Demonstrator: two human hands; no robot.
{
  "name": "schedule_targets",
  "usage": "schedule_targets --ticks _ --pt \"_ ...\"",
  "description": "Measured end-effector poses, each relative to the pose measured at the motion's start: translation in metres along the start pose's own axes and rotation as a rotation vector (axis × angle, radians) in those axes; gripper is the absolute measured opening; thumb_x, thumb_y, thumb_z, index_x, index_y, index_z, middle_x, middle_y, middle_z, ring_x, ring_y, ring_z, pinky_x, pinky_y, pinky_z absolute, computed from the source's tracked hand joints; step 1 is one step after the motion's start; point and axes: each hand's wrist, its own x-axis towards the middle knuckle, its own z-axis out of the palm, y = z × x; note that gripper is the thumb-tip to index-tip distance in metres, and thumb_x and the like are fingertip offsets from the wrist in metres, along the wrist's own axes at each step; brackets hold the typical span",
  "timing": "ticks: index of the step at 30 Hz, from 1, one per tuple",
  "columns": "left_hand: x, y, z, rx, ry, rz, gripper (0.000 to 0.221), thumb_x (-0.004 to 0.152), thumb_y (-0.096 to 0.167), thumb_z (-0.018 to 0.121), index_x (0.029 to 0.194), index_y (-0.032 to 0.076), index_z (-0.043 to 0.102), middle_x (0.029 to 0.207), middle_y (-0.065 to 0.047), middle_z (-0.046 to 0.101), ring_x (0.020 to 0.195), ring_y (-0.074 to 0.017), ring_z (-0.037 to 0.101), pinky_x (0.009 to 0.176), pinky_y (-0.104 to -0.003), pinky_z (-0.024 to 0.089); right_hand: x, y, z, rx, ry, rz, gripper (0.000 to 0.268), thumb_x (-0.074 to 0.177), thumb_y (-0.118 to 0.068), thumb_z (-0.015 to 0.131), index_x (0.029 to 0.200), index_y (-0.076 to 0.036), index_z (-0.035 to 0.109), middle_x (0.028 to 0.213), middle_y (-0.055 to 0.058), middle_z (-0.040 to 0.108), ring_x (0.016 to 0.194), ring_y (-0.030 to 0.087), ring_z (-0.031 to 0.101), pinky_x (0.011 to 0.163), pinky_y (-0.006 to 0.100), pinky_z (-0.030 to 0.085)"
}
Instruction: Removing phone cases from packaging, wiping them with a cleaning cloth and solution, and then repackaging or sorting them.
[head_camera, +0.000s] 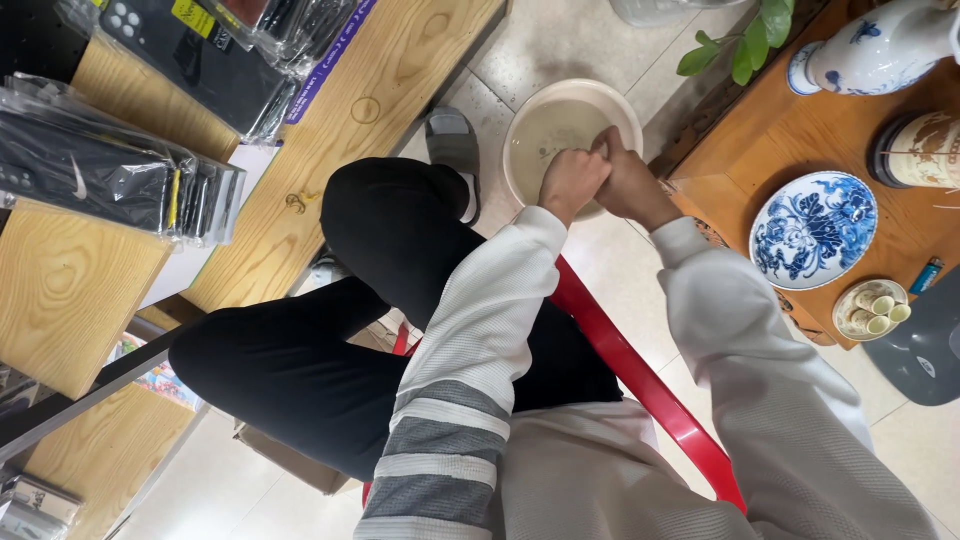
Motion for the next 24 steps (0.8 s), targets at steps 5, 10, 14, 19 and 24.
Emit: schedule_targets --ticks 5,10,14,19,24 --pt "-0.004 -0.01 -0.022 -0.376 -0.188 -0.205 0.025 0.084 0.012 0.069 0.066 0.021 0.056 0.054 0.001 0.063 0.052 -0.0143 0.066 0.046 -0.029 0.052 -0.008 -0.017 0.004 -0.223 0.105 -0.091 0.044 0.091 -0.007 0.057 0.129 -0.015 0.036 0.08 0.023 0.068 0.081 0.049 0.072 0.077 0.056 0.056" --pt "-0.014 -0.033 -0.06 -0.747 -0.231 -0.294 0.015 0.082 0.015 0.07 0.069 0.016 0.062 0.058 -0.002 0.065 0.057 -0.0219 0.072 0.048 -0.036 0.056 0.018 0.046 0.035 -0.64 0.31 -0.379 0.042 0.087 -0.011 0.058 0.125 -0.015 0.041 0.063 0.008 0.066 0.073 0.029 0.073 0.08 0.04 0.059" --pt "-0.024 -0.048 -0.136 -0.915 -0.364 -0.29 0.021 0.087 0.021 0.072 0.094 0.001 0.067 0.08 -0.014 0.073 0.069 -0.0248 0.076 0.063 -0.036 0.064 0.019 0.049 0.029 -0.657 0.438 -0.52 0.033 0.092 -0.014 0.06 0.121 -0.012 0.045 0.067 0.01 0.066 0.064 0.029 0.071 0.087 0.036 0.052" --pt "-0.019 -0.044 -0.083 -1.074 -0.427 -0.422 0.028 0.084 0.022 0.071 0.097 -0.002 0.065 0.075 -0.014 0.071 0.06 -0.0237 0.075 0.056 -0.033 0.064 0.005 0.028 0.018 -0.685 0.415 -0.596 0.03 0.097 -0.014 0.06 0.122 -0.006 0.047 0.072 0.012 0.062 0.07 0.03 0.067 0.085 0.035 0.046" --pt "-0.026 -0.045 -0.12 -0.588 -0.183 -0.258 0.018 0.076 0.013 0.077 0.091 0.004 0.072 0.071 -0.013 0.071 0.066 -0.0296 0.075 0.06 -0.041 0.06 -0.019 -0.019 -0.013 0.045 -0.084 -0.201 0.087 0.072 -0.011 0.083 0.139 -0.019 0.028 0.123 0.022 0.06 0.117 0.048 0.06 0.094 0.057 0.048"
